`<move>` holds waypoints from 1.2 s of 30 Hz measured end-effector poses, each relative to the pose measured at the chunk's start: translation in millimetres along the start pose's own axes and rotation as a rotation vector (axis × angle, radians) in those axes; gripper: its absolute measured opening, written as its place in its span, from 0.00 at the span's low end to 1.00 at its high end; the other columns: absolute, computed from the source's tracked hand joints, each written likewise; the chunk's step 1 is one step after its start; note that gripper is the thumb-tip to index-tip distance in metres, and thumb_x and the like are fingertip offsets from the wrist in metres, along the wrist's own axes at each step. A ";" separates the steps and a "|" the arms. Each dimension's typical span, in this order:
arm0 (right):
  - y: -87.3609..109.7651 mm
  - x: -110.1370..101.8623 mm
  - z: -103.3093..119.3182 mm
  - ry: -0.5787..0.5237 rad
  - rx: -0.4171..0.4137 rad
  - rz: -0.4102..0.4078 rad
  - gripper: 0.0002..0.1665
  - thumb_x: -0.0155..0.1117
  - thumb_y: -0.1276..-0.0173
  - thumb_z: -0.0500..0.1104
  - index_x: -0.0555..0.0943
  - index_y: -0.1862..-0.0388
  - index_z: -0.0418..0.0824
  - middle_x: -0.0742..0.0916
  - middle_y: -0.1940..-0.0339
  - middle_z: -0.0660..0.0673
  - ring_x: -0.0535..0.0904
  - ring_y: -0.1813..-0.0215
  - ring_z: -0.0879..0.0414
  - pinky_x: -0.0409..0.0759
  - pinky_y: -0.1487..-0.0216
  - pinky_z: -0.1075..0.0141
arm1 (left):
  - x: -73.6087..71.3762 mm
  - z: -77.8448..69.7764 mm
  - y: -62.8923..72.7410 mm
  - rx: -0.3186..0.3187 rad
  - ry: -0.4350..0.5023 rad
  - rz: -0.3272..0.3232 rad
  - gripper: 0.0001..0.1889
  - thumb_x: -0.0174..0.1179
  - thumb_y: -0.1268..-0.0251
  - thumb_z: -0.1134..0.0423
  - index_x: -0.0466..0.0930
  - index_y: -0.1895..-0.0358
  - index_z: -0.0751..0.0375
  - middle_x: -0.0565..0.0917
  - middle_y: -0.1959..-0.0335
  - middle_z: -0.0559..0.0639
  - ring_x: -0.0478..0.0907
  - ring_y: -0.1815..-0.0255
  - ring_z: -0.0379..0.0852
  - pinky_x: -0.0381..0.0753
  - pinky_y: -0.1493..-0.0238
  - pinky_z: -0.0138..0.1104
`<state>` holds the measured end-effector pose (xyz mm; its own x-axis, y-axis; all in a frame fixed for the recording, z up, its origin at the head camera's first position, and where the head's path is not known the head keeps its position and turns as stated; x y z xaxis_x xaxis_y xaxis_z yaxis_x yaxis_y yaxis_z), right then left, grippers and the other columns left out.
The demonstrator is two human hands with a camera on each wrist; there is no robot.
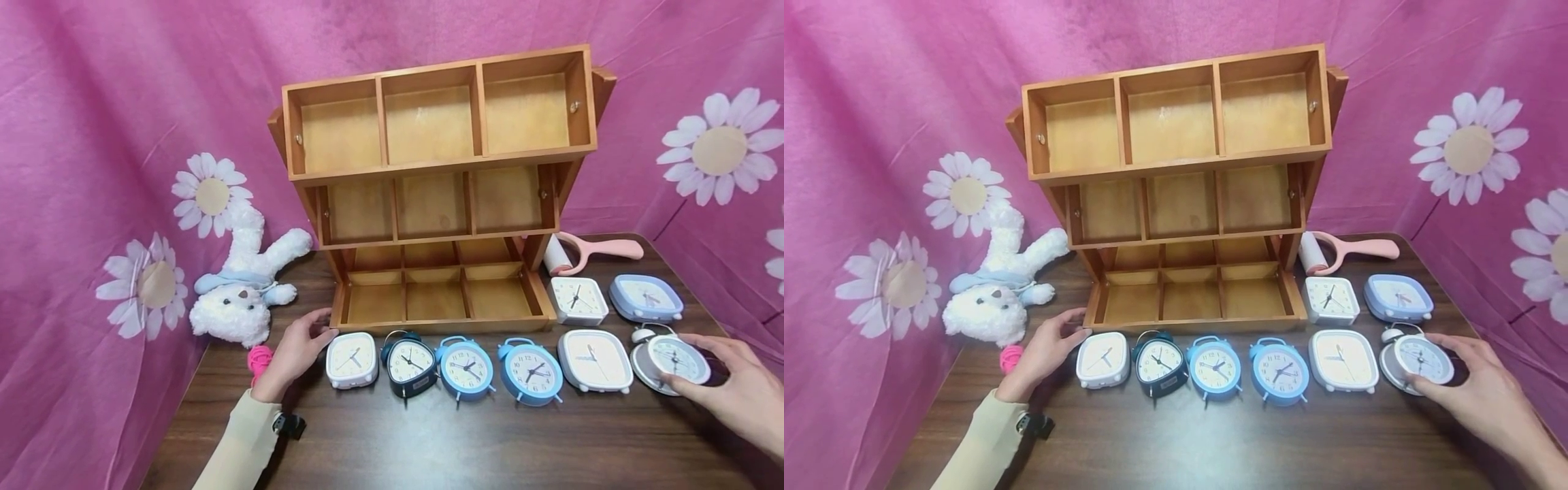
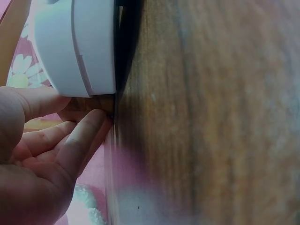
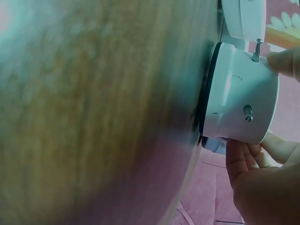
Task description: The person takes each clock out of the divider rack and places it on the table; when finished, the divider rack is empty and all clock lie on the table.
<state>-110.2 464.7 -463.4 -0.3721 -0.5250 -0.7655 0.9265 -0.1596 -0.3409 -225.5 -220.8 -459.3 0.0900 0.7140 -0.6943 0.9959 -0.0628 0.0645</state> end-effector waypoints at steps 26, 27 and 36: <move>4.0 -8.8 -0.8 -0.128 0.020 -0.081 0.53 0.86 0.40 0.38 0.77 0.23 0.75 0.66 0.41 0.92 0.56 0.29 0.92 0.46 0.31 0.92 | 0.3 0.7 -0.5 0.006 0.010 -0.005 0.26 0.68 0.19 0.62 0.80 0.24 0.65 0.93 0.41 0.63 0.90 0.40 0.56 0.88 0.40 0.48; 3.0 -10.1 0.2 -0.150 0.019 -0.084 0.53 0.86 0.41 0.36 0.77 0.25 0.76 0.68 0.41 0.91 0.59 0.31 0.92 0.48 0.31 0.93 | 0.3 0.6 -0.4 0.006 0.010 -0.005 0.26 0.68 0.19 0.62 0.80 0.24 0.66 0.93 0.41 0.63 0.90 0.40 0.56 0.88 0.40 0.48; -2.9 -16.3 9.3 -0.330 0.010 -0.111 0.52 0.81 0.46 0.22 0.85 0.28 0.61 0.78 0.43 0.77 0.75 0.46 0.91 0.72 0.51 0.94 | 0.2 0.5 0.4 0.005 0.007 0.002 0.26 0.68 0.18 0.62 0.80 0.24 0.66 0.92 0.40 0.63 0.90 0.40 0.57 0.89 0.39 0.51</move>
<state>-106.3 466.0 -444.9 -0.4337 -0.7457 -0.5058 0.8825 -0.2383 -0.4054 -225.1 -221.1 -459.7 0.0921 0.7187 -0.6892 0.9957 -0.0675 0.0627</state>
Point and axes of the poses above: each hand's wrist, its own y-axis away from the middle knuckle, its own x-axis out of the palm, z = x × y, the point moved 7 cm from there along -y, towards the middle knuckle
